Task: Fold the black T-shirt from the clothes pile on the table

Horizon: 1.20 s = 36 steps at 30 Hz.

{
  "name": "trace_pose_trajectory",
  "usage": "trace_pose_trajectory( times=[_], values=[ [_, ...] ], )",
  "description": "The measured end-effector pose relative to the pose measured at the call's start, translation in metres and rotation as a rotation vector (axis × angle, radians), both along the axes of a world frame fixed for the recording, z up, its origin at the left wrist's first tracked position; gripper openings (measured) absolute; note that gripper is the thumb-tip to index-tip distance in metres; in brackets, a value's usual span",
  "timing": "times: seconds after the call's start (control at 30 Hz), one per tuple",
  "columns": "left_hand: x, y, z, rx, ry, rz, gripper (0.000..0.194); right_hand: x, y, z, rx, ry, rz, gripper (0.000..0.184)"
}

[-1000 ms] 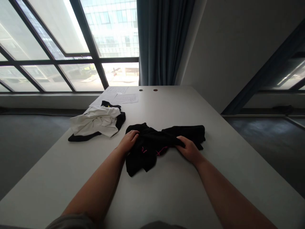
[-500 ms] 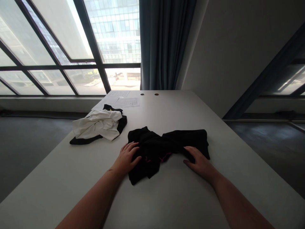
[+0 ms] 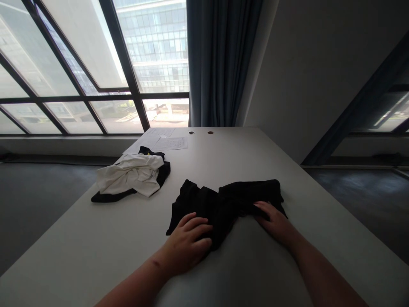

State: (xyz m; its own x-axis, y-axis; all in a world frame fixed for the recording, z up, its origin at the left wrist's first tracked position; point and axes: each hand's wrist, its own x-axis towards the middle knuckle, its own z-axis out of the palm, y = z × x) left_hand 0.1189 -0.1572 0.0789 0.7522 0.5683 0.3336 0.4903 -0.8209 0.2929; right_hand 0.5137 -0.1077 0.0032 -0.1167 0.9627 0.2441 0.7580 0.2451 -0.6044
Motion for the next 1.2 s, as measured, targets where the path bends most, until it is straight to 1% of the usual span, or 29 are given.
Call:
trace_pose_trajectory(
  times=[0.07,0.17,0.23,0.33,0.4,0.43,0.5,0.53,0.57,0.63,0.7,0.8,0.93,1.0,1.1,1.2],
  values=[
    [0.007,-0.012,0.004,-0.009,0.002,-0.062,0.026,0.008,0.005,-0.005,0.004,-0.032,-0.038,0.040],
    [0.019,-0.024,0.003,-0.120,0.041,-0.192,0.021,0.023,0.009,-0.009,-0.021,-0.045,-0.088,0.042],
    [0.024,-0.026,-0.001,-0.197,0.097,-0.202,0.016,0.032,0.010,-0.007,-0.043,-0.028,-0.089,0.043],
    [0.022,-0.018,-0.006,-0.254,0.176,-0.126,0.014,0.043,0.008,-0.001,-0.085,-0.002,-0.053,0.046],
    [0.016,-0.011,-0.006,-0.274,0.203,-0.056,0.019,0.047,0.006,0.003,-0.119,0.004,-0.036,0.048],
    [0.012,-0.007,-0.006,-0.284,0.212,-0.006,0.027,0.048,0.006,0.004,-0.131,0.004,-0.032,0.049],
    [0.003,0.000,-0.006,-0.302,0.234,0.112,0.048,0.049,0.005,0.006,-0.135,-0.017,-0.026,0.052],
    [-0.001,0.004,-0.006,-0.311,0.245,0.165,0.056,0.049,0.006,0.006,-0.129,-0.038,-0.016,0.053],
    [-0.005,0.008,-0.007,-0.319,0.256,0.210,0.059,0.049,0.006,0.005,-0.122,-0.063,-0.002,0.054],
    [-0.013,0.017,-0.009,-0.323,0.273,0.295,0.053,0.049,0.008,0.002,-0.118,-0.109,0.022,0.055],
    [-0.020,0.025,-0.010,-0.304,0.285,0.392,0.041,0.051,0.009,-0.001,-0.118,-0.129,0.026,0.053],
    [-0.029,0.036,-0.009,-0.237,0.284,0.507,0.031,0.057,0.009,-0.006,-0.083,-0.126,-0.021,0.050],
    [-0.038,0.044,-0.007,-0.127,0.205,0.552,0.032,0.068,0.009,-0.013,-0.009,-0.110,-0.133,0.049],
    [-0.044,0.047,-0.009,-0.111,0.166,0.542,0.034,0.073,0.011,-0.018,0.021,-0.110,-0.144,0.051],
    [-0.052,0.049,-0.014,-0.163,0.123,0.468,0.039,0.078,0.016,-0.027,0.053,-0.122,-0.154,0.056],
    [-0.059,0.050,-0.020,-0.235,0.098,0.382,0.047,0.079,0.021,-0.031,0.043,-0.135,-0.195,0.058]
  ],
)
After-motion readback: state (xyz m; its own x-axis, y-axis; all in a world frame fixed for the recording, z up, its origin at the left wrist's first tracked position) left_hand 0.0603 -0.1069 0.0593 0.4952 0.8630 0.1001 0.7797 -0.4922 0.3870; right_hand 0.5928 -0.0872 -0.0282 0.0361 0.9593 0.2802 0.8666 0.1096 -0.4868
